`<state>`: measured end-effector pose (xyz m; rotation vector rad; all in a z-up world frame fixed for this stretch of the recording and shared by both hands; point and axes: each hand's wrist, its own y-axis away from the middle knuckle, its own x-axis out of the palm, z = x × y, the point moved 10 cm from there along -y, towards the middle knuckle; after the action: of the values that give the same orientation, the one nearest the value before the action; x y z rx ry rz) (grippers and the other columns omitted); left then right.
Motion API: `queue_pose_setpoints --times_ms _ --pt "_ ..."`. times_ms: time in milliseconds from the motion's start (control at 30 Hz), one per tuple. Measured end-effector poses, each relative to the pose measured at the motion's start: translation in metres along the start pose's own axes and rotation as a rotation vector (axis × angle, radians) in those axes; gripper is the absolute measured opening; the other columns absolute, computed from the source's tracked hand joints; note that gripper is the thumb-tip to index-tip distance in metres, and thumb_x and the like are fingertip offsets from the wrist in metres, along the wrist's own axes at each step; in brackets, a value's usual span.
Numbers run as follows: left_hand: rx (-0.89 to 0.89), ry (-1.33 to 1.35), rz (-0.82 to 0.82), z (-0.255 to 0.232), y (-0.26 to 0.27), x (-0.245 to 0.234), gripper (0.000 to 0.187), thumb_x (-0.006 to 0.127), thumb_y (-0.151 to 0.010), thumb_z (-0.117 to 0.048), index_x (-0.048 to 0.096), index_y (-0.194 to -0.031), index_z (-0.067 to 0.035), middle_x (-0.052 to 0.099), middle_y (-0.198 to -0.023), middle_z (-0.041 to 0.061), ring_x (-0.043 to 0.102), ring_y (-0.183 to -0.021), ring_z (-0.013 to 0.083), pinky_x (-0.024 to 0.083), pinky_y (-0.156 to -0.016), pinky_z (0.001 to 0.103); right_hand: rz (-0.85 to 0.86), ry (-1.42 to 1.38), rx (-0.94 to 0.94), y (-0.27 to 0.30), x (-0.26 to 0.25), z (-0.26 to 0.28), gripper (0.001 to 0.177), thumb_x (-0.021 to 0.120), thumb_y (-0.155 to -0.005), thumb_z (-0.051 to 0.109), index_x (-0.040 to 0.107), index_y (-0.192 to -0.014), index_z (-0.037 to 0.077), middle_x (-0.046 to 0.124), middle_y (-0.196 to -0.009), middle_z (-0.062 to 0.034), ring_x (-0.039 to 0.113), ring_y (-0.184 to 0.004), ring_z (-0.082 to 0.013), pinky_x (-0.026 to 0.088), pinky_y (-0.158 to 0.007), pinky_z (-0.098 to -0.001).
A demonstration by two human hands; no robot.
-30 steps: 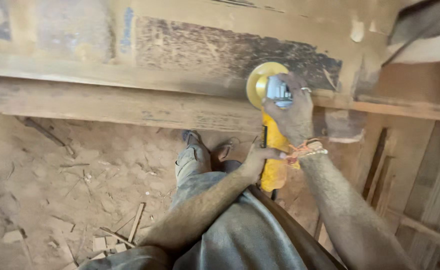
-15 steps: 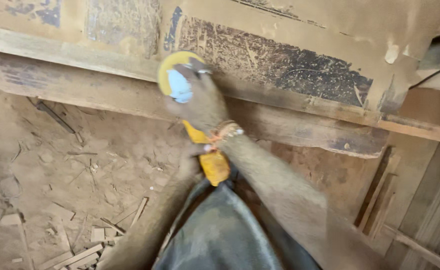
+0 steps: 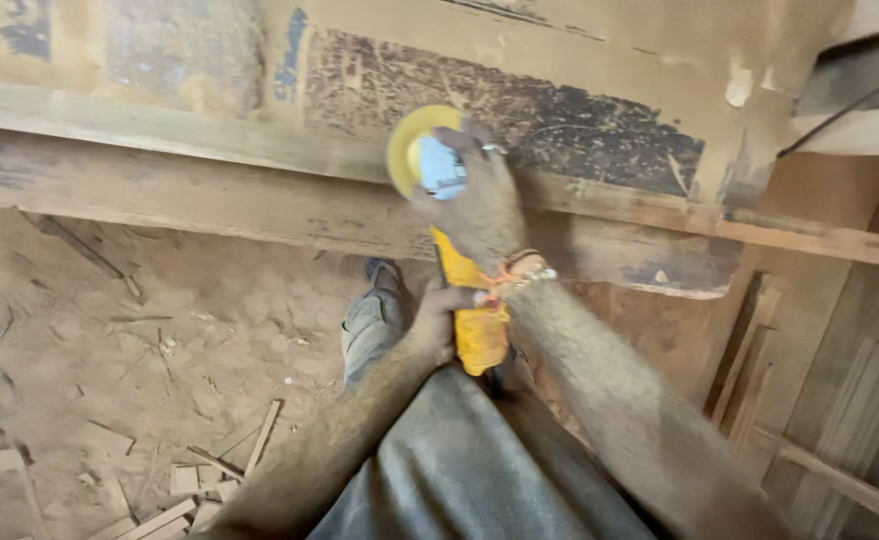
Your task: The person sands the surface of a wooden beam using a handheld power sander.
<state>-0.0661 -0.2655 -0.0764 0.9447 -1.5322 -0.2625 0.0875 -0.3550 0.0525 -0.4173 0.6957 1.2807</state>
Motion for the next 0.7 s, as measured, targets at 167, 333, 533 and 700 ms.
queue_pose_setpoints --times_ms 167,333,533,700 --pt "-0.042 -0.067 0.055 0.069 -0.037 0.050 0.036 0.073 -0.073 -0.009 0.070 -0.105 0.007 0.074 -0.090 0.016 0.072 -0.080 0.0269 0.060 -0.077 0.040 -0.135 0.035 0.008 0.033 -0.071 -0.072 0.061 0.083 -0.079 0.029 0.061 -0.132 0.008 0.055 -0.147 -0.0240 0.055 -0.136 -0.0394 0.045 -0.115 -0.0441" --pt "-0.041 -0.105 0.096 0.126 -0.061 0.095 0.039 0.071 -0.070 -0.006 0.070 -0.108 0.002 0.075 -0.093 0.012 0.073 -0.084 0.0244 0.060 -0.079 0.039 -0.140 0.099 0.064 0.059 -0.128 -0.136 0.063 0.084 -0.078 0.030 0.060 -0.131 0.005 0.055 -0.144 -0.0270 0.055 -0.132 -0.0429 0.044 -0.111 -0.0471" --pt "-0.173 -0.092 0.118 0.205 -0.094 0.117 0.039 0.074 -0.073 -0.009 0.070 -0.110 0.001 0.075 -0.095 0.011 0.073 -0.085 0.0236 0.060 -0.080 0.039 -0.106 0.073 0.215 0.084 -0.173 -0.197 0.064 0.081 -0.077 0.031 0.060 -0.133 0.008 0.059 -0.139 -0.0238 0.058 -0.126 -0.0403 0.046 -0.109 -0.0462" --pt "-0.137 -0.127 0.089 0.234 -0.113 0.139 0.035 0.075 -0.075 -0.006 0.072 -0.108 0.007 0.076 -0.095 0.016 0.074 -0.085 0.0252 0.060 -0.080 0.040 -0.207 0.108 0.033 0.096 -0.208 -0.221 0.061 0.083 -0.080 0.027 0.061 -0.131 0.004 0.060 -0.138 -0.0248 0.058 -0.126 -0.0412 0.048 -0.107 -0.0477"
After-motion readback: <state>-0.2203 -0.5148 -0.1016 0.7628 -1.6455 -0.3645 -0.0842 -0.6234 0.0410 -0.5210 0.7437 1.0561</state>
